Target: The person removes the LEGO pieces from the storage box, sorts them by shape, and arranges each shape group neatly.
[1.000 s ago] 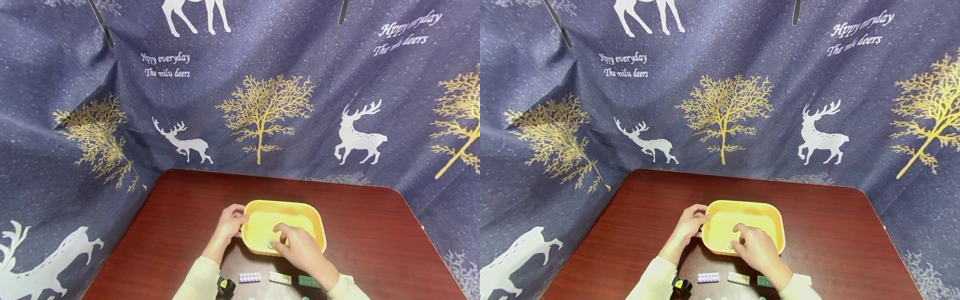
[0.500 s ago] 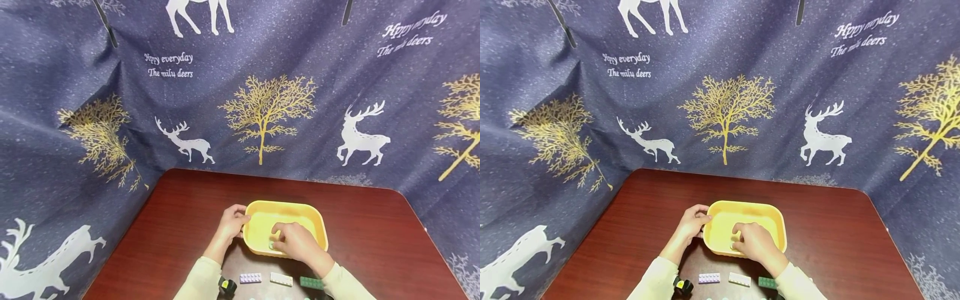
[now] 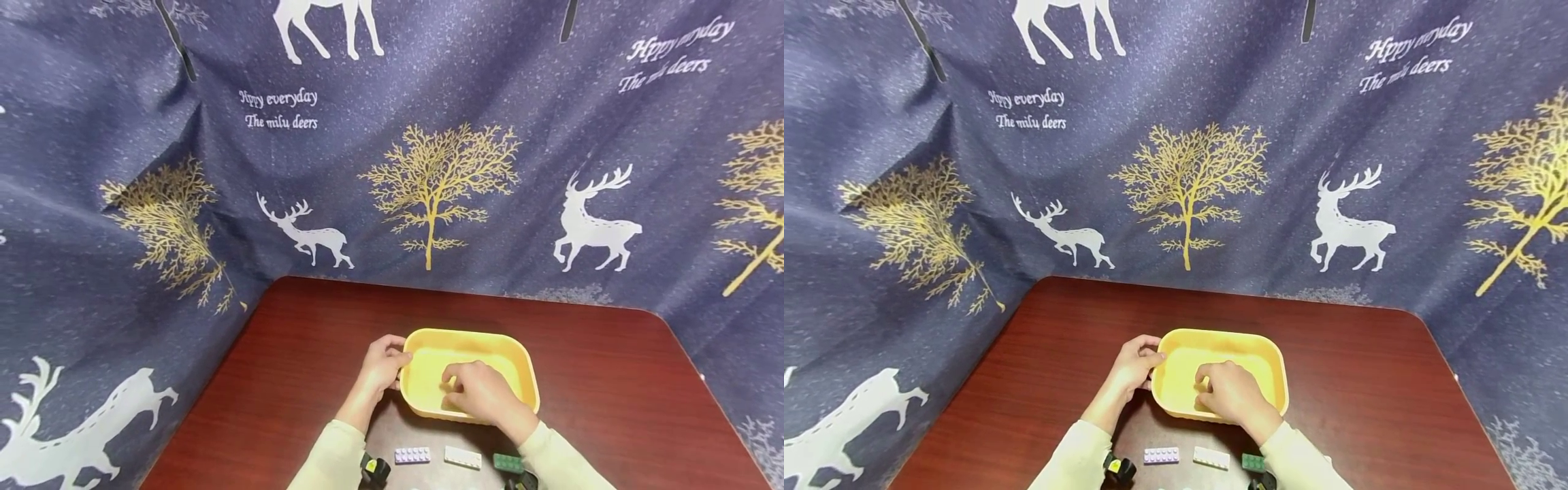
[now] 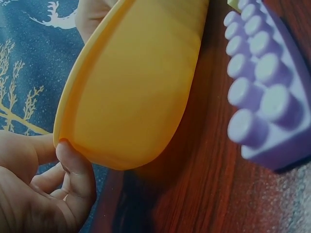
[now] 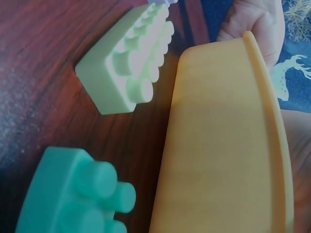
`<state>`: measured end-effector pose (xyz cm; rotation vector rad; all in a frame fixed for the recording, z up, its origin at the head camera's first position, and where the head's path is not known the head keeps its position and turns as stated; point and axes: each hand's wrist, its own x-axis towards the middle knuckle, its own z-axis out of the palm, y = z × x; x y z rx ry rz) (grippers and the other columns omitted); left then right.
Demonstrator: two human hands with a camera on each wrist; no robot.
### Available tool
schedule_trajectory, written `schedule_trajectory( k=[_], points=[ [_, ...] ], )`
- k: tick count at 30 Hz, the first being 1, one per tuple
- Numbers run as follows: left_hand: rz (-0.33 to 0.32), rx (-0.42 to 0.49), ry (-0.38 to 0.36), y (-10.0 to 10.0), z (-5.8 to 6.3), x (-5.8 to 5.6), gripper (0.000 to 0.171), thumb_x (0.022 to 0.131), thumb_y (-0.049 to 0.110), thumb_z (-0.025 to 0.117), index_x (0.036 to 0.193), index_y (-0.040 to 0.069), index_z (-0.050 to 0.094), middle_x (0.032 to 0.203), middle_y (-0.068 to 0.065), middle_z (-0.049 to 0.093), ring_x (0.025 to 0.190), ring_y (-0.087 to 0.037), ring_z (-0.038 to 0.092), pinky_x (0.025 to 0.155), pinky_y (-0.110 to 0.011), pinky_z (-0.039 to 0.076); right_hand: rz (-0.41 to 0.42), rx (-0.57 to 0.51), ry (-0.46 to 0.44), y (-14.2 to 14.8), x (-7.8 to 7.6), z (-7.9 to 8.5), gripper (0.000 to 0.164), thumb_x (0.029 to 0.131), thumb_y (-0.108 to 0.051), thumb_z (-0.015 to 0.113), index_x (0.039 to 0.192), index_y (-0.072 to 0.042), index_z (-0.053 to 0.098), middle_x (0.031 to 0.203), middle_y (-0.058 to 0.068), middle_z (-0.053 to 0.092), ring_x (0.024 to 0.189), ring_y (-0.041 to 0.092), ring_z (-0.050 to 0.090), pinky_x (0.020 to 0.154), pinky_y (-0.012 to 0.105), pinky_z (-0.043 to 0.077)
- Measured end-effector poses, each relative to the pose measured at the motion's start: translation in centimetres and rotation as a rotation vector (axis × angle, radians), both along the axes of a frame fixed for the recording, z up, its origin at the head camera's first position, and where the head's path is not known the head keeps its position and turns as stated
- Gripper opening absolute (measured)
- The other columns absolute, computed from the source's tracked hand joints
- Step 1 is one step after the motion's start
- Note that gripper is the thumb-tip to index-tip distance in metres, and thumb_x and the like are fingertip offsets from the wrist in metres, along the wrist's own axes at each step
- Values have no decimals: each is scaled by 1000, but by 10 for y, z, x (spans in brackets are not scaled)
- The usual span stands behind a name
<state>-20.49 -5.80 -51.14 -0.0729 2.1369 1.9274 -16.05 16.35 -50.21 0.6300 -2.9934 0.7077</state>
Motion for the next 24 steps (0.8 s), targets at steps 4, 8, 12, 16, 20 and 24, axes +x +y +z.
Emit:
schedule_trajectory(
  k=[4, 8, 12, 16, 20, 24],
  points=[
    [2, -8, 4, 1, -1, 0, 35, 94, 6, 69, 127, 0, 61, 91, -19, 69, 58, -17, 61, 39, -22, 52, 7, 4, -4, -1, -2, 0, 19, 73, -25, 86, 89, -26, 77, 71, -19, 66, 66, 1, 60, 56, 26, 50],
    [1, -11, 0, 1, -2, -1, 35, 95, 7, 69, 128, 1, 61, 93, -19, 70, 59, -17, 62, 40, -23, 53, 26, 19, -4, -2, -2, 0, 19, 73, -26, 88, 89, -26, 78, 72, -16, 69, 67, 2, 62, 56, 27, 51],
    [-2, -11, 4, 0, -1, -1, 36, 94, 7, 70, 129, 1, 61, 93, -20, 70, 59, -17, 61, 40, -23, 52, 36, 22, -22, -3, -2, 3, 24, 70, -25, 91, 91, -23, 78, 74, -11, 71, 68, 5, 64, 55, 29, 51],
    [3, -12, 7, 2, 1, 1, 38, 94, 7, 71, 129, 0, 61, 92, -19, 69, 58, -16, 60, 39, -23, 51, 53, 18, -27, -3, -2, 4, 23, 69, -20, 90, 88, -23, 78, 75, -10, 72, 69, 6, 64, 55, 28, 51],
    [4, -11, 2, 2, 2, 2, 38, 93, 7, 71, 129, 0, 60, 90, -17, 69, 57, -16, 60, 40, -24, 53, 74, 16, -19, -2, -3, 3, 17, 69, -18, 87, 82, -25, 79, 77, -14, 73, 72, 6, 66, 56, 26, 52],
    [1, -6, -6, 1, 3, 1, 37, 94, 6, 71, 129, 0, 60, 89, -17, 69, 58, -17, 61, 42, -25, 55, 71, 15, -18, -2, -5, 1, 15, 72, -16, 84, 85, -24, 80, 78, -13, 73, 71, 5, 65, 58, 27, 53]
  ],
)
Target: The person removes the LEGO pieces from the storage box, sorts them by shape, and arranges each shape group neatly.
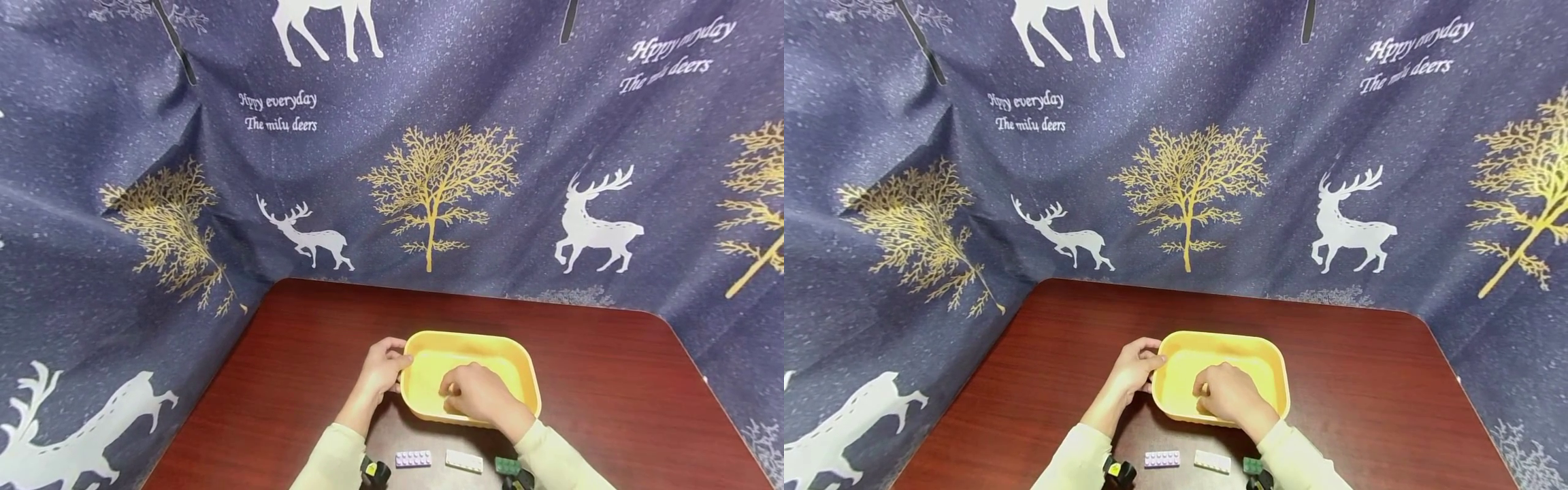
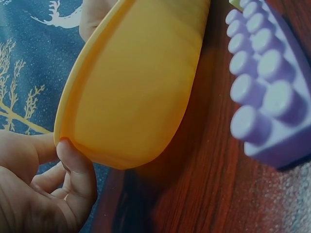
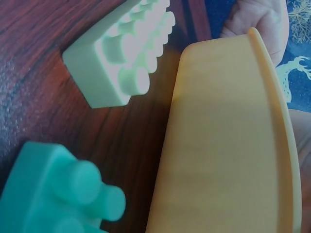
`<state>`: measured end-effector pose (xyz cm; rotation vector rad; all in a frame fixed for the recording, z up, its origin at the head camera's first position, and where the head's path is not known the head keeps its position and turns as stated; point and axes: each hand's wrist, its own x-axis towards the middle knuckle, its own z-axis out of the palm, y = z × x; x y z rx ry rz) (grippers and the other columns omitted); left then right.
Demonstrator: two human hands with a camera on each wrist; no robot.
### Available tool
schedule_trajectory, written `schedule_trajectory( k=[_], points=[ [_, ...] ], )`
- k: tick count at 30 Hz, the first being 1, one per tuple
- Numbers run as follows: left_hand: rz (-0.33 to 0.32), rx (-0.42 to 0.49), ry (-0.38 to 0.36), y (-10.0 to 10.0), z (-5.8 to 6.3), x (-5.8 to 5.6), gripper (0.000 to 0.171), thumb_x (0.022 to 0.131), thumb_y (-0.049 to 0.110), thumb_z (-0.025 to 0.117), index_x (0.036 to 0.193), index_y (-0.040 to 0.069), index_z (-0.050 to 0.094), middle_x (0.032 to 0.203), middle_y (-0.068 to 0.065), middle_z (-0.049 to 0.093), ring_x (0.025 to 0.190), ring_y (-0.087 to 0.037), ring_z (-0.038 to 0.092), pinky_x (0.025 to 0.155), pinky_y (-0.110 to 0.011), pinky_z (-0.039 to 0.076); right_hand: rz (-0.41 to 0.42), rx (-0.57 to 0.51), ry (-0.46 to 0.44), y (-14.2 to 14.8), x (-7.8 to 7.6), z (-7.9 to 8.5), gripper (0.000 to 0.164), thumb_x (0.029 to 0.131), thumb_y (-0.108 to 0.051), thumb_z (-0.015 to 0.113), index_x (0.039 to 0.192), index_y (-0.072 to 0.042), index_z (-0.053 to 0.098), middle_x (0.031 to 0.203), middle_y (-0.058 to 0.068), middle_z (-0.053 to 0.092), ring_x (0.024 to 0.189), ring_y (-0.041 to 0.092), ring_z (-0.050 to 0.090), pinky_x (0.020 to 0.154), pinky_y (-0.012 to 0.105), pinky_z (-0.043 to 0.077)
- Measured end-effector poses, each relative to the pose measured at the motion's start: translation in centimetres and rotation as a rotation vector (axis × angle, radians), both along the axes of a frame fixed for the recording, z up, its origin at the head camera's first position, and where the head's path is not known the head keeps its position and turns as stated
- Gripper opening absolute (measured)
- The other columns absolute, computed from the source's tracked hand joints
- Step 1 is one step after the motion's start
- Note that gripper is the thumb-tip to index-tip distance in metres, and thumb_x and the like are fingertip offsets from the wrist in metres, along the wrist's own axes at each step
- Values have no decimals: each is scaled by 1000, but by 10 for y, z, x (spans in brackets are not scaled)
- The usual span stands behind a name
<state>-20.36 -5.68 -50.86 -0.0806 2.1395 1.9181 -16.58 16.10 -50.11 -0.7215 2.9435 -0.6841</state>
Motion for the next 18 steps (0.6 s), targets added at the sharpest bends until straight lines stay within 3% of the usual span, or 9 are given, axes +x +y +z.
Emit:
schedule_trajectory(
  k=[8, 15, 18],
  points=[
    [-5, 12, -7, 0, -2, -1, 36, 94, 5, 70, 128, -1, 60, 88, -16, 68, 57, -17, 61, 43, -27, 56, -29, 15, 38, -2, 0, -3, 11, 78, -16, 77, 86, -23, 81, 77, -14, 72, 68, 3, 62, 56, 27, 51],
    [-1, 19, -1, -1, -2, -1, 37, 93, 4, 70, 128, -2, 60, 88, -17, 69, 57, -17, 61, 43, -28, 57, -39, 25, 9, -2, 0, -2, 14, 71, -18, 82, 83, -23, 77, 73, -14, 68, 66, 5, 59, 53, 28, 49],
    [3, 18, 7, 0, -1, -1, 37, 93, 4, 70, 128, -2, 60, 87, -17, 68, 56, -16, 60, 42, -26, 55, -39, 40, 20, -1, -1, -2, 11, 73, -17, 81, 80, -24, 76, 73, -15, 66, 66, 5, 58, 52, 28, 48]
  ],
)
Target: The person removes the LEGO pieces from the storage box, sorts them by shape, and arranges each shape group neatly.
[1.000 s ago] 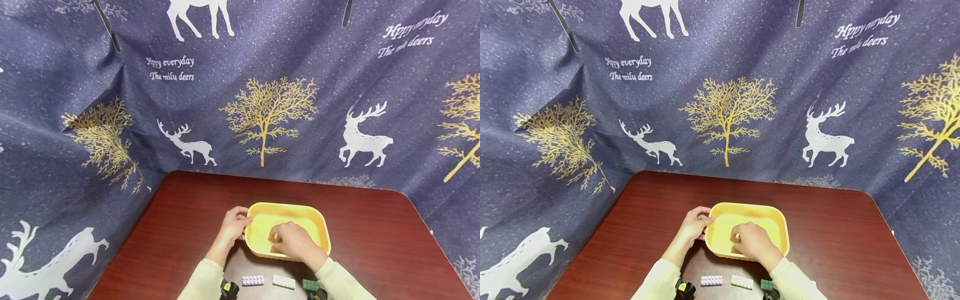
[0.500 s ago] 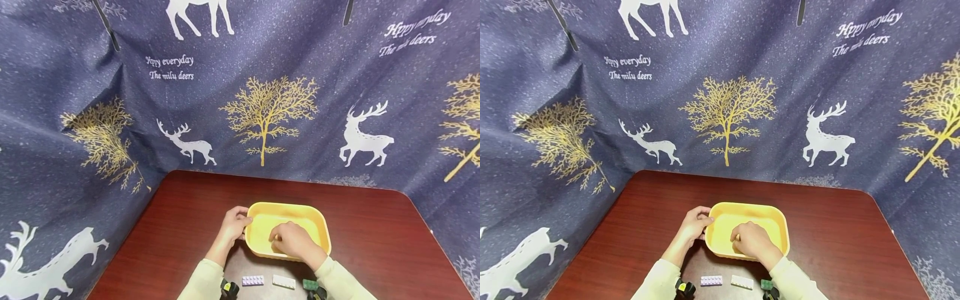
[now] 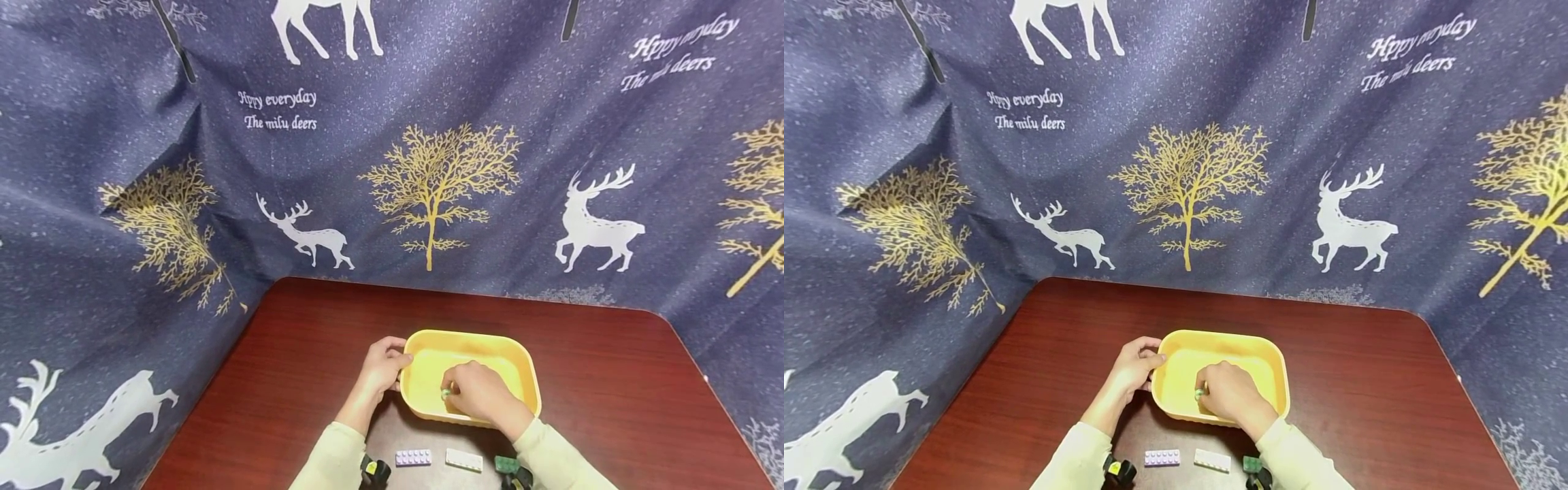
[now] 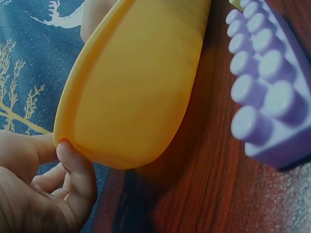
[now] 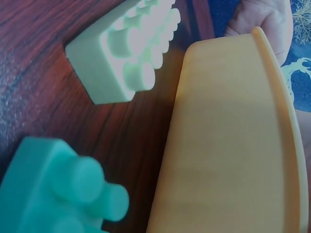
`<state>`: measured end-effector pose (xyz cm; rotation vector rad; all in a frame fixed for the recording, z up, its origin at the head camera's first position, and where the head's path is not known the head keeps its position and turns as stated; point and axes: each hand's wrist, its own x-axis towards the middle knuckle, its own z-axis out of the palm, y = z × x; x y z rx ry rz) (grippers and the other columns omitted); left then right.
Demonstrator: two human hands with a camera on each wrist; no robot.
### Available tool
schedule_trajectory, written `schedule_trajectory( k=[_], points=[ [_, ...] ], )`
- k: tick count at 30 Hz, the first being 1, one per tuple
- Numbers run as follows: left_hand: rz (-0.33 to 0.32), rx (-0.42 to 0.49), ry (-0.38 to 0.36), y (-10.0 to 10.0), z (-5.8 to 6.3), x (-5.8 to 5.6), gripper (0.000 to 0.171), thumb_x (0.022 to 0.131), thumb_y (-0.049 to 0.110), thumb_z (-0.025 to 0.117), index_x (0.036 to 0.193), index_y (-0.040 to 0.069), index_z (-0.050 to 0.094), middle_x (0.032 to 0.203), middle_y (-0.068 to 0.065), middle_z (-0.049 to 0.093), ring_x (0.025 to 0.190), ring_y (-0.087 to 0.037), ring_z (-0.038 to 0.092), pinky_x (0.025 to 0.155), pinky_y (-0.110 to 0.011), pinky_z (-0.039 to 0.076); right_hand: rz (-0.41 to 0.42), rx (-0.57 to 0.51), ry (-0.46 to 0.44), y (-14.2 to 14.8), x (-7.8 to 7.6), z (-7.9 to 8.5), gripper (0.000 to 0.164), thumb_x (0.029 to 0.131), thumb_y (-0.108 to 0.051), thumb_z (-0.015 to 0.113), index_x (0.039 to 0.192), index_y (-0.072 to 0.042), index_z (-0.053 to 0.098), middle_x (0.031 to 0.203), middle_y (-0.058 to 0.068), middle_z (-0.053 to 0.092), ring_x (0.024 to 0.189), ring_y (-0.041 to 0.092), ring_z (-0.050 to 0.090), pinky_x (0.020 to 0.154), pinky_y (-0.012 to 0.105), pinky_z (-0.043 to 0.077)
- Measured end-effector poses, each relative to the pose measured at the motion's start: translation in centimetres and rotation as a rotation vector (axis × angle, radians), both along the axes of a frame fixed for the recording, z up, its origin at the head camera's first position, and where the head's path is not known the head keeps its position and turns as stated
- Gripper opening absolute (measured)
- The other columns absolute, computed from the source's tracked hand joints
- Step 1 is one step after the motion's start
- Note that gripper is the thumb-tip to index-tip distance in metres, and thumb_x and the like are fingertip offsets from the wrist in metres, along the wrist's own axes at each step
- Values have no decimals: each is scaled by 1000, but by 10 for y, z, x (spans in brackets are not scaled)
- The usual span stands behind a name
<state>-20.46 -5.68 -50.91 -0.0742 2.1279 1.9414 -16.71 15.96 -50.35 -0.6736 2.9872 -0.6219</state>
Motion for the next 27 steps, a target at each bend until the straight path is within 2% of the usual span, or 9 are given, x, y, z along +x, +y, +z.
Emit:
schedule_trajectory(
  k=[7, 11, 14, 18, 27],
  points=[
    [3, -10, 4, 3, 2, 1, 38, 92, 5, 71, 129, -1, 61, 90, -20, 69, 57, -16, 60, 41, -24, 54, -32, -14, 61, 3, -1, 0, 7, 76, -17, 78, 77, -22, 73, 72, -16, 66, 65, 6, 60, 53, 27, 49],
    [1, -13, 5, 3, 2, 0, 39, 92, 5, 70, 129, -1, 60, 93, -23, 70, 57, -17, 61, 41, -23, 53, -45, -33, 78, 6, -1, 2, 13, 83, -13, 75, 95, -17, 76, 63, -15, 58, 59, 5, 51, 51, 25, 45],
    [1, -14, 3, 2, 1, -1, 39, 92, 5, 70, 129, -1, 61, 93, -23, 70, 57, -17, 61, 41, -24, 54, -44, -36, 109, 8, 0, 4, 17, 87, -15, 76, 104, -18, 78, 69, -12, 66, 63, 8, 59, 55, 27, 50],
    [1, -18, 1, 2, 1, -1, 39, 92, 5, 70, 129, -2, 60, 94, -23, 70, 58, -18, 62, 41, -24, 54, -56, -38, 129, 12, 1, 6, 10, 87, -18, 79, 97, -19, 80, 86, -9, 76, 75, 11, 69, 64, 31, 57],
    [2, -22, 6, 2, 0, 3, 42, 93, 6, 70, 132, -3, 58, 97, -23, 71, 59, -18, 62, 41, -24, 54, -61, -46, 132, 20, 7, 11, 14, 85, -21, 83, 99, -18, 78, 76, -11, 72, 68, 5, 64, 61, 28, 55]
  ],
)
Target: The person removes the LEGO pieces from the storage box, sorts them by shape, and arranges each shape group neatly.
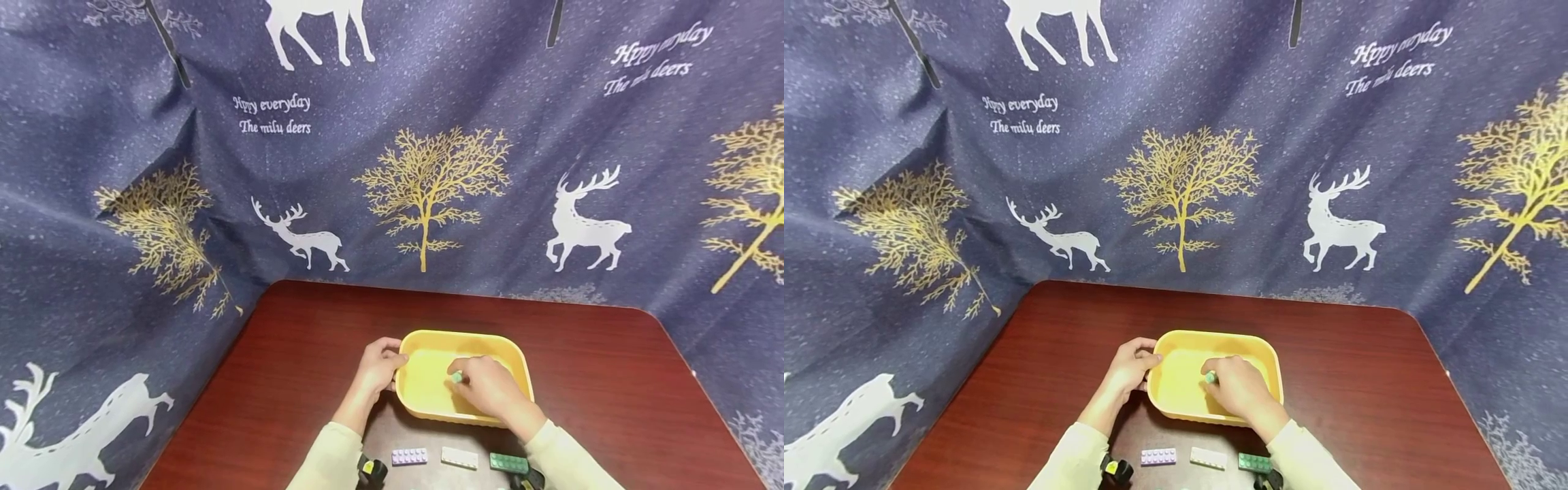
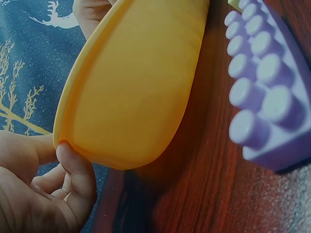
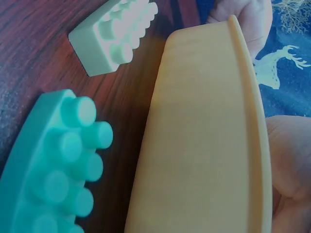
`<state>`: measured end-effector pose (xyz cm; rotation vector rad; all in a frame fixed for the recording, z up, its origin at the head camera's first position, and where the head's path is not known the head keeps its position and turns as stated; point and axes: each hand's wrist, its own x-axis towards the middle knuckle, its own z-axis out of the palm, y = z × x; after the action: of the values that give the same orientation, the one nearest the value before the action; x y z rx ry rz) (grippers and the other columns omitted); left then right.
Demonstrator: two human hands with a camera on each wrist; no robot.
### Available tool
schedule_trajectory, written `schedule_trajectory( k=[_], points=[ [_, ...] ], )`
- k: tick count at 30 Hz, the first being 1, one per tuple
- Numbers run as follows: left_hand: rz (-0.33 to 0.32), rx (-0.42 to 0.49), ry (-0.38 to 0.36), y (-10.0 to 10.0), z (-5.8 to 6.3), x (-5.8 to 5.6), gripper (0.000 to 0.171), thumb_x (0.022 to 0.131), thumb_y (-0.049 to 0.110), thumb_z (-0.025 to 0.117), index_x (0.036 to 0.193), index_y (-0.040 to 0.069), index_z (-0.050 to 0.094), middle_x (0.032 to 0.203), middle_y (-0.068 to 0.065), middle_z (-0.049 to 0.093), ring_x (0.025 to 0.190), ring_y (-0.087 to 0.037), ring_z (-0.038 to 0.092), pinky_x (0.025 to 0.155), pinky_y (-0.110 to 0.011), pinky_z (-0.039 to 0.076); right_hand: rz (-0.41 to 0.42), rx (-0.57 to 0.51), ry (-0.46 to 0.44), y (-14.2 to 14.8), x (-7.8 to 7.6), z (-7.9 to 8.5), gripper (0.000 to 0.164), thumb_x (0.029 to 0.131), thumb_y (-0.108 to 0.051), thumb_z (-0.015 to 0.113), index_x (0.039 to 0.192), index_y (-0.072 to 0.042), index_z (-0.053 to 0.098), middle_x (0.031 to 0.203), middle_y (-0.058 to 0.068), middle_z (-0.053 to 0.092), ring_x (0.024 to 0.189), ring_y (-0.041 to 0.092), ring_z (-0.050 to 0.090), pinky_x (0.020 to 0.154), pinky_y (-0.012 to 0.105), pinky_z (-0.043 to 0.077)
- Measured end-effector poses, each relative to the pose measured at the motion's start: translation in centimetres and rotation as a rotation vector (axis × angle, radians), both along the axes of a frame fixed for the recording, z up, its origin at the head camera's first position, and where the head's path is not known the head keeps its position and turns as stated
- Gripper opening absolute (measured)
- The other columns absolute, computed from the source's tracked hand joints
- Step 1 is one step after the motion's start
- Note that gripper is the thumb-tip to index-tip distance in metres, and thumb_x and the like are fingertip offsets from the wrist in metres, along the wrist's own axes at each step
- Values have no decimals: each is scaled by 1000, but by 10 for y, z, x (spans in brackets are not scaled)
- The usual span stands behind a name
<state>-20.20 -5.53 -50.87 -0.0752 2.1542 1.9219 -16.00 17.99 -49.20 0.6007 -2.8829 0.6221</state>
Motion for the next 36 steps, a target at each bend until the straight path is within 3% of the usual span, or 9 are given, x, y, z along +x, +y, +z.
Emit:
schedule_trajectory(
  k=[8, 15, 26, 36],
  points=[
    [2, -1, -10, 0, -1, -1, 40, 94, 6, 69, 132, -2, 58, 98, -23, 71, 61, -19, 64, 43, -25, 56, -13, 9, 33, 8, 8, 4, 16, 84, -23, 84, 98, -18, 77, 74, -12, 69, 67, 6, 63, 59, 26, 52],
    [2, -7, 1, 0, 1, 1, 42, 93, 8, 71, 133, -1, 58, 98, -24, 71, 60, -18, 63, 41, -24, 53, -44, -22, -28, 14, 16, 12, 18, 85, -26, 83, 99, -18, 75, 63, -19, 55, 58, 0, 46, 50, 19, 40],
    [-7, 1, -9, 0, 0, 0, 43, 93, 7, 71, 133, -1, 58, 96, -21, 71, 61, -19, 65, 44, -26, 57, -80, -57, -45, 22, 29, 22, 19, 83, -26, 85, 99, -20, 76, 69, -20, 61, 62, -2, 50, 52, 19, 43],
    [-10, 4, -25, -1, -1, -4, 40, 94, 6, 69, 132, -1, 58, 96, -21, 71, 62, -19, 66, 44, -26, 57, -125, -44, -41, 31, 46, 34, 21, 84, -27, 85, 102, -24, 75, 69, -24, 58, 59, -4, 46, 53, 20, 43]
  ],
)
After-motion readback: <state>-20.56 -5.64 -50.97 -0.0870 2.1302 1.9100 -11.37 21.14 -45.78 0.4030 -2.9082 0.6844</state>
